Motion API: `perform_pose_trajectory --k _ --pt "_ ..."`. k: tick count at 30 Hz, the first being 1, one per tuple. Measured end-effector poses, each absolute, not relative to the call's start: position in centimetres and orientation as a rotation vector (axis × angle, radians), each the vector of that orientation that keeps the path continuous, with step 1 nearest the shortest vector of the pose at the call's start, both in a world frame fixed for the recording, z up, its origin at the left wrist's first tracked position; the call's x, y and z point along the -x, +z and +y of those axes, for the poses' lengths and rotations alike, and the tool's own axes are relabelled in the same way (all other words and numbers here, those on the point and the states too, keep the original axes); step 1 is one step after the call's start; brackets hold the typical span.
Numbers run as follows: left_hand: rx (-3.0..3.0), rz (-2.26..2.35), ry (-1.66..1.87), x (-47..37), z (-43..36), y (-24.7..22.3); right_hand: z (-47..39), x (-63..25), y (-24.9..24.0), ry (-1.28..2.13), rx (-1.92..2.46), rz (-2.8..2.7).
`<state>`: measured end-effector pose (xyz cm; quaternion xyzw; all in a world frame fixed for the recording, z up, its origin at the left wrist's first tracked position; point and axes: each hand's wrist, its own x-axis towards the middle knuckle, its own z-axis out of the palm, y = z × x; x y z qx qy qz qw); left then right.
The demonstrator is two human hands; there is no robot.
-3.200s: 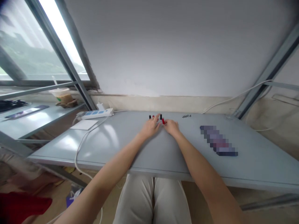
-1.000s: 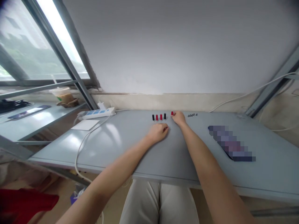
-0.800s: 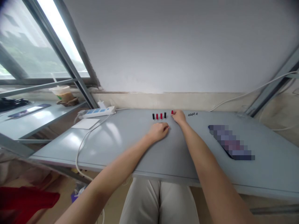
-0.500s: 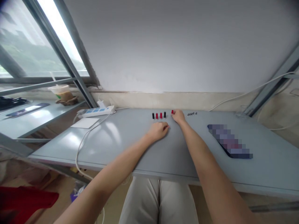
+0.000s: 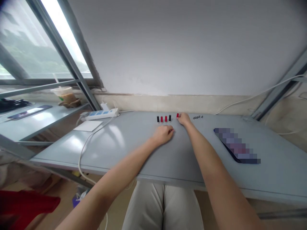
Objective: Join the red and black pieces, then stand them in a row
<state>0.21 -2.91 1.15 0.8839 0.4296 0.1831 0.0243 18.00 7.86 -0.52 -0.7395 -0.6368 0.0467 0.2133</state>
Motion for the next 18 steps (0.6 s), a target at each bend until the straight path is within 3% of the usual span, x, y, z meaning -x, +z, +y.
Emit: perform_pose_trajectory --k 18 --pt "-2.617 1.575 0.452 0.3 -3.5 2.4 7.3 -17.8 0.8 0.086 2.178 -1.878"
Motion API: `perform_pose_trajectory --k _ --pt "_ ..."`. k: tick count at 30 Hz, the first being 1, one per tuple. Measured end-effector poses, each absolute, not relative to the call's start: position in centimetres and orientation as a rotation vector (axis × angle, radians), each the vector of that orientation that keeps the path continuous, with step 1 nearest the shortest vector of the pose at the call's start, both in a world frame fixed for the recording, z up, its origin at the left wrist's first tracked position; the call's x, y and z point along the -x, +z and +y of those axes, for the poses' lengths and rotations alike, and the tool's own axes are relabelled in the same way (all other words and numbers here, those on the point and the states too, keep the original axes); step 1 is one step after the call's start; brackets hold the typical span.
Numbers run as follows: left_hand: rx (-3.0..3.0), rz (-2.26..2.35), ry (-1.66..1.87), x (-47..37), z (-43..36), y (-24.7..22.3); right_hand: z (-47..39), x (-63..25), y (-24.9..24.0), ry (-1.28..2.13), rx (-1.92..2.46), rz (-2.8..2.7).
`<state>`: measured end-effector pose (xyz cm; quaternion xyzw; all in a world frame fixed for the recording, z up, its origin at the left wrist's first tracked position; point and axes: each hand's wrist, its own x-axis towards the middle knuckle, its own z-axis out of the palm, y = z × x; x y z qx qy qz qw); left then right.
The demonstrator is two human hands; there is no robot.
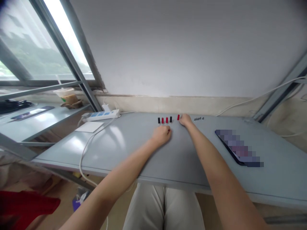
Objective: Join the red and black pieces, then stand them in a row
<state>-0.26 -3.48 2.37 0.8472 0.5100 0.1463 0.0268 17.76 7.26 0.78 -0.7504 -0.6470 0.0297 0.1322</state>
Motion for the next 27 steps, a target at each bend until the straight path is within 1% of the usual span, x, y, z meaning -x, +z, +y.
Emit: perform_pose_trajectory --k 4,8,11,19,27 --pt "-2.496 1.741 0.289 0.8 -3.6 3.2 6.4 -17.6 2.8 0.046 2.261 -2.113" --pt "-2.464 1.785 0.26 0.9 -3.7 3.2 5.1 -16.7 4.2 0.114 2.236 -2.29" --pt "-2.472 1.789 0.275 0.8 -3.7 3.1 4.3 -15.9 4.1 0.186 2.148 -2.383" --pt "-2.47 1.789 0.27 0.8 -3.7 3.0 4.2 -14.1 1.0 0.201 1.957 -2.07" --pt "-2.469 1.735 0.312 0.7 -3.7 3.1 3.9 -12.9 0.4 0.175 1.908 -1.969"
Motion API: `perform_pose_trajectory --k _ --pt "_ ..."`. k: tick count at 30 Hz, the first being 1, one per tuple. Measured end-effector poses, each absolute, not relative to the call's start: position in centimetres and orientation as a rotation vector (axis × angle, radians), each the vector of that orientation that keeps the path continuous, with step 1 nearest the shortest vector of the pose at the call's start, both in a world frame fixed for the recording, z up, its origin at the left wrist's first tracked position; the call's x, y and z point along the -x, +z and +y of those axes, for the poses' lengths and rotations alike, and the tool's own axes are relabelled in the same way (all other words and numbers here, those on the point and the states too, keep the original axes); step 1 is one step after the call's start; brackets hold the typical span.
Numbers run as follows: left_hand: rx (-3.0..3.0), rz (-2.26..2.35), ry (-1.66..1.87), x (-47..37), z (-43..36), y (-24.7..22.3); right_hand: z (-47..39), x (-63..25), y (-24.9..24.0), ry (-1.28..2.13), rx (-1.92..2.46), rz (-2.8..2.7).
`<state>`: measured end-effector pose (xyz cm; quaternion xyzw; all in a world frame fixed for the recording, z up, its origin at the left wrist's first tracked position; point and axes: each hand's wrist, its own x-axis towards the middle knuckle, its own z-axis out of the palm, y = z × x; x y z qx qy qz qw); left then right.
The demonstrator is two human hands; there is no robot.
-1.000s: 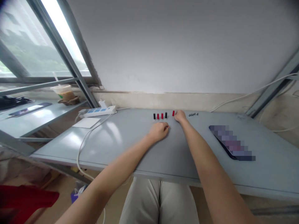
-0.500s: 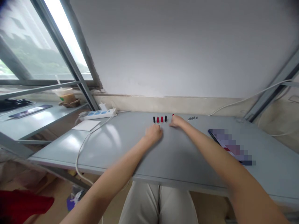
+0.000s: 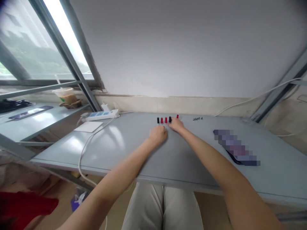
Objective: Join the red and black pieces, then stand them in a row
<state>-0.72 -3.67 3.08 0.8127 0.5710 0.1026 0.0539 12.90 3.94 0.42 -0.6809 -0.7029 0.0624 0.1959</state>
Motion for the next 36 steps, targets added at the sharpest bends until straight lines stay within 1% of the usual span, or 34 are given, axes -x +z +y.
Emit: perform_pose_trajectory --k 8,13,16,18,23,30,36 --pt "-2.415 1.775 0.315 0.5 -4.0 3.4 2.2 -12.4 0.2 0.089 1.934 -1.993" --pt "-2.431 1.764 0.581 0.4 -3.8 3.1 -0.6 -12.4 0.8 -0.062 1.794 -2.256" --pt "-2.457 1.678 0.62 0.5 -3.1 2.5 -2.4 -12.6 1.1 -0.184 1.711 -2.375" --pt "-2.443 1.611 0.624 0.5 -2.6 2.1 -3.4 -13.1 1.4 -0.223 1.726 -2.37" --pt "-2.381 1.507 0.771 0.2 -2.3 1.6 -4.5 -14.4 2.3 -0.299 1.789 -2.271" --pt "-2.417 1.548 0.707 0.2 -2.7 1.9 -4.7 -14.1 2.5 -0.366 1.804 -2.274" --pt "-2.407 1.654 0.698 0.2 -2.7 2.1 -4.9 -14.0 2.7 -0.355 1.762 -2.234"
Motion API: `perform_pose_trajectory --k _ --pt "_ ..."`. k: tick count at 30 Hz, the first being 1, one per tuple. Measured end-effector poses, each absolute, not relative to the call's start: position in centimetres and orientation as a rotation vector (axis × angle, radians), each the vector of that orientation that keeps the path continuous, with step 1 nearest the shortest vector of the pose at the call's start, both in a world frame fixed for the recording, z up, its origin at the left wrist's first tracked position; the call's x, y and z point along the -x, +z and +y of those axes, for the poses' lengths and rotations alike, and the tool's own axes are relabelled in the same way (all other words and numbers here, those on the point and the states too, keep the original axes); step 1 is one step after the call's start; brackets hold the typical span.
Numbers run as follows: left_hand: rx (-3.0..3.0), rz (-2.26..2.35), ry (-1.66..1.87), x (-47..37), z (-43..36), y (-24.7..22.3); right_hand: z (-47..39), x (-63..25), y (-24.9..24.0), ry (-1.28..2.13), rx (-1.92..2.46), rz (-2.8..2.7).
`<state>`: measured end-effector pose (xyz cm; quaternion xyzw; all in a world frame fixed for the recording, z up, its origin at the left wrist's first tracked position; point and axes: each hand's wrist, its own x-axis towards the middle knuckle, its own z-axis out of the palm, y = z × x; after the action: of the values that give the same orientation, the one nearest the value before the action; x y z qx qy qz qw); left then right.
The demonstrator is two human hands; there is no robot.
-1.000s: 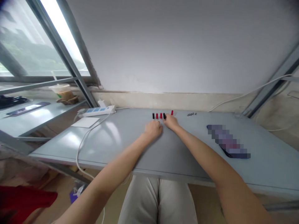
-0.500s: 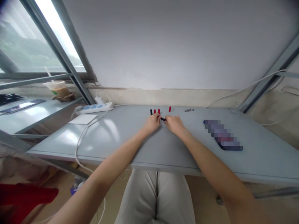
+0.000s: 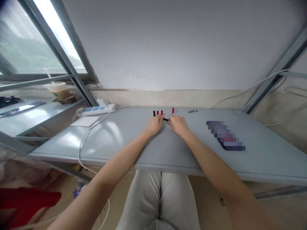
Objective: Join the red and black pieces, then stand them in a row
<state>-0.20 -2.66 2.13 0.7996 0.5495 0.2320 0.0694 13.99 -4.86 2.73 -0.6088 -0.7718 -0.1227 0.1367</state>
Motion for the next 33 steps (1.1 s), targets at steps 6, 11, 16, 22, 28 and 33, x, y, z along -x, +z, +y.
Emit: perform_pose_trajectory --k 6,11,16,22,28,33 --pt "-2.339 1.725 0.685 0.3 -2.6 2.7 -5.0 -13.8 2.6 -0.372 1.719 -2.205" --pt "-2.296 1.722 0.727 0.6 -2.2 2.5 -5.2 -13.7 2.3 -0.366 1.687 -2.218" --pt "-2.262 1.704 0.763 0.8 -1.8 2.3 -5.2 -13.4 2.0 -0.287 1.643 -2.196" --pt "-2.239 1.646 0.783 0.9 -1.4 2.2 -5.1 -13.3 1.5 -0.22 1.571 -2.241" --pt "-2.214 1.648 0.794 0.7 -1.6 2.1 -4.7 -13.8 1.2 -0.241 1.541 -2.245" --pt "-2.162 1.599 0.863 0.6 -1.4 1.9 -4.7 -13.9 1.3 -0.278 1.532 -2.199"
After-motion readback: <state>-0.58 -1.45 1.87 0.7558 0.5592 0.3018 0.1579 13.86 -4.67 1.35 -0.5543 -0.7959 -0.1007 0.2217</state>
